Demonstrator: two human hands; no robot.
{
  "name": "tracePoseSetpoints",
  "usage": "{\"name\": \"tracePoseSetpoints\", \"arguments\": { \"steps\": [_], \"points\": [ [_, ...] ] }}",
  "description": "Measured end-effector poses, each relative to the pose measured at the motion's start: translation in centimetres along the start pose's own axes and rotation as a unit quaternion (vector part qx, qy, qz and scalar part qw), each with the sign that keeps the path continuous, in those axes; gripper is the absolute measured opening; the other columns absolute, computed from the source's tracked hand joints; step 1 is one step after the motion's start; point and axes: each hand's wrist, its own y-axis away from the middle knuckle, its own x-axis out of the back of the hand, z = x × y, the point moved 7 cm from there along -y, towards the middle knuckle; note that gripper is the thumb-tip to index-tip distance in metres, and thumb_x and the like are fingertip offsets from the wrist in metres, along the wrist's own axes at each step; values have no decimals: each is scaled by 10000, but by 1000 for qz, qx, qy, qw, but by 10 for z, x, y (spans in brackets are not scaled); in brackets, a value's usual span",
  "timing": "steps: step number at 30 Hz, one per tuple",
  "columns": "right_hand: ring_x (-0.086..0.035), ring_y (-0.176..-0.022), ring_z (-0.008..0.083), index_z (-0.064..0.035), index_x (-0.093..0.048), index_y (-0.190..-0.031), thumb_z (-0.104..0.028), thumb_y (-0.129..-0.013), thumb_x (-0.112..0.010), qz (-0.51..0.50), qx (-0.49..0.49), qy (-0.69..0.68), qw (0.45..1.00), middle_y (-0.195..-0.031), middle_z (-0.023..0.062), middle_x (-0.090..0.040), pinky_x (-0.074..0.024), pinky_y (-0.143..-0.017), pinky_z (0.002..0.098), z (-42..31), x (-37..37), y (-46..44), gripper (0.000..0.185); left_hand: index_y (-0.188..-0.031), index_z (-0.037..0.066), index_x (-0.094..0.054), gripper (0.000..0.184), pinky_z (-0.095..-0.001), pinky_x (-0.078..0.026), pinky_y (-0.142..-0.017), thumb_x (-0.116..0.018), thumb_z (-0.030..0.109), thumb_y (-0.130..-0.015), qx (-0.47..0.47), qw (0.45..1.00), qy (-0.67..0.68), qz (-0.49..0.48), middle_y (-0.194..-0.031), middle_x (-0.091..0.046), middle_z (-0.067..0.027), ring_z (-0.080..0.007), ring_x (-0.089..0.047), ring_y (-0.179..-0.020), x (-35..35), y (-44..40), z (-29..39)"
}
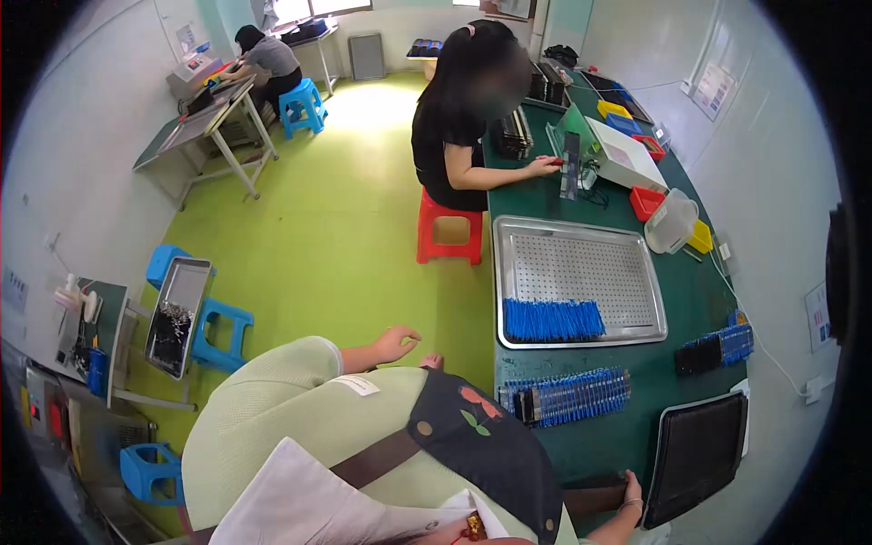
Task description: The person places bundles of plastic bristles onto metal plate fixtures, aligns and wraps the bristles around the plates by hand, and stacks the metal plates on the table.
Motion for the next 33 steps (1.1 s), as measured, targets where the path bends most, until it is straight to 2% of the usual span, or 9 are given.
{"name": "tracePoseSetpoints", "arguments": {
  "steps": [4, 9, 13, 15, 17, 20, 25, 28, 33],
  "points": [
    [-571, -988, 275, -27, -567, -1193, -520, -807, -496, -6, 7, -18, 1000, -1158, 153, -571, -411, -903, 443, 2, 1, -3, 630, -1050, 102, -647, 229, -375, -491, -817, -579, 210, -860, 3, 1000, -11, -18, -1026, -626, -130, -272, -582, -971, -2, 1, 2],
    [-566, -935, 252, -10, -592, -1134, -498, -771, -574, -4, 14, -55, 998, -1090, 133, -589, -415, -881, 396, 7, 4, -12, 609, -1056, 89, -643, 232, -372, -498, -822, -573, 201, -866, 2, 1000, -12, -28, -1041, -627, -122, -260, -589, -974, -8, 3, 9],
    [-563, -904, 238, 0, -606, -1099, -484, -750, -621, -14, 21, -66, 998, -1049, 121, -600, -417, -867, 369, -2, -2, 2, 598, -1024, 71, -649, 236, -394, -467, -886, -564, 207, -851, 26, 998, 45, -24, -1011, -646, -138, -291, -592, -997, -13, 6, 9],
    [-561, -907, 236, 0, -610, -1100, -486, -763, -606, -15, 13, -91, 996, -1052, 112, -598, -410, -875, 366, -34, -18, 72, 591, -1033, 69, -645, 241, -386, -477, -866, -562, 210, -856, 19, 998, 55, -37, -1002, -646, -139, -281, -599, -980, -19, 6, 15],
    [-561, -909, 235, -1, -611, -1100, -486, -769, -598, -15, 7, -107, 994, -1053, 108, -598, -407, -878, 365, -37, -22, 88, 588, -1038, 68, -643, 244, -382, -483, -856, -562, 211, -859, 14, 997, 58, -47, -998, -646, -140, -276, -602, -972, -22, 5, 19],
    [-559, -904, 233, -2, -620, -1087, -473, -774, -589, -18, 37, -107, 993, -1039, 107, -601, -405, -875, 362, -41, -20, 72, 566, -1099, 71, -625, 251, -336, -515, -815, -554, 196, -894, 2, 994, 21, -104, -1038, -622, -118, -220, -603, -980, -31, 3, 23],
    [-557, -899, 232, -4, -632, -1071, -456, -781, -577, 2, 49, -132, 990, -1019, 105, -605, -403, -871, 357, -4, 0, 25, 539, -1042, 55, -636, 247, -375, -499, -821, -560, 213, -868, -19, 994, 85, -72, -998, -636, -140, -259, -616, -928, -34, -3, 31],
    [-557, -890, 232, -8, -650, -1035, -446, -769, -570, 16, 124, -38, 991, -992, 117, -618, -407, -855, 356, 25, 16, -55, 518, -1039, 53, -634, 239, -366, -506, -807, -561, 206, -872, -19, 994, 68, -78, -981, -631, -140, -256, -615, -931, -33, -3, 34],
    [-555, -875, 230, -14, -660, -1013, -441, -749, -575, 20, 89, -18, 996, -971, 127, -626, -410, -837, 358, 56, 26, -106, 510, -1046, 53, -633, 232, -359, -507, -811, -562, 192, -875, -3, 993, 64, -97, -974, -632, -144, -264, -614, -938, -37, -2, 35]
  ]
}}
